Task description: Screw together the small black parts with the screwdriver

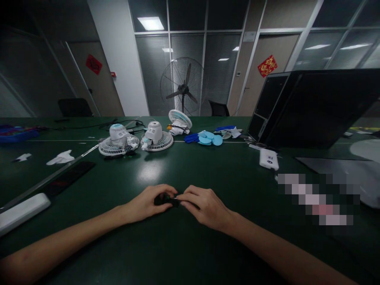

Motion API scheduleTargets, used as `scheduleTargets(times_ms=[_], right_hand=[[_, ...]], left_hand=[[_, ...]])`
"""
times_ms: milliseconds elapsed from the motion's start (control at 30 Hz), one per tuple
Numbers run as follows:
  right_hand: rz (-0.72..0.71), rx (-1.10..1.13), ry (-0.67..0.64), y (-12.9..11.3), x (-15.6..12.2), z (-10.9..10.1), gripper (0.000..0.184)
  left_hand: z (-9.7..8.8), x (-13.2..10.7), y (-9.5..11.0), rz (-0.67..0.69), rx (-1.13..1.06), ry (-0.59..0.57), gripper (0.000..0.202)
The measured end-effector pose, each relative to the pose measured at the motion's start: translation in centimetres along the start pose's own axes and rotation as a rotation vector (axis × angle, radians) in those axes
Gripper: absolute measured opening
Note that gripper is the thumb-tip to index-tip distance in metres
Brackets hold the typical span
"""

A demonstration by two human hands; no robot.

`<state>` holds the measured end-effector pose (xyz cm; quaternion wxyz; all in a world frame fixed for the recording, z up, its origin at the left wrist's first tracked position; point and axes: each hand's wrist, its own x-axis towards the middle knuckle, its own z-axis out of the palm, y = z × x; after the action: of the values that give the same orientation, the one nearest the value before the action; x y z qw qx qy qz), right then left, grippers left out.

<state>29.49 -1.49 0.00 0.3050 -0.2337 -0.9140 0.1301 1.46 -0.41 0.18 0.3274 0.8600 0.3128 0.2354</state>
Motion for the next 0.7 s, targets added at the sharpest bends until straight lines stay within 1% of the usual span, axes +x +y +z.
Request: scheduleTargets(times_ms=[200,367,467,600,700], right_hand=[[0.011,-0.017,0.01,0.2,-0.1,0.0,0.024],[0.009,-0.023,0.023,0.2,-0.2,0.0,0.026],[0.006,-0.017,0.029,0.0,-0.1,-0.2,0.024],[0.043,-0.011,-0.019,-0.1,-0.1,-0.3,0.026],[0.084,-0.055,-0.043,0.0,-0.2,-0.2,0.026]], left_hand=[[-0.2,-0.1,0.2,0.003,0.039,-0.01,0.041],[-0.6,-0.6,0.6,0.02,0.093,0.002,0.051],[-0.9,-1.7,0.9,0.018,0.14,0.022,0.051],[-0.8,-3.8,1.3,0.007,0.272,0.028,0.051],[-0.6,-5.0,1.4,0.014,0.359,0.03,0.047]])
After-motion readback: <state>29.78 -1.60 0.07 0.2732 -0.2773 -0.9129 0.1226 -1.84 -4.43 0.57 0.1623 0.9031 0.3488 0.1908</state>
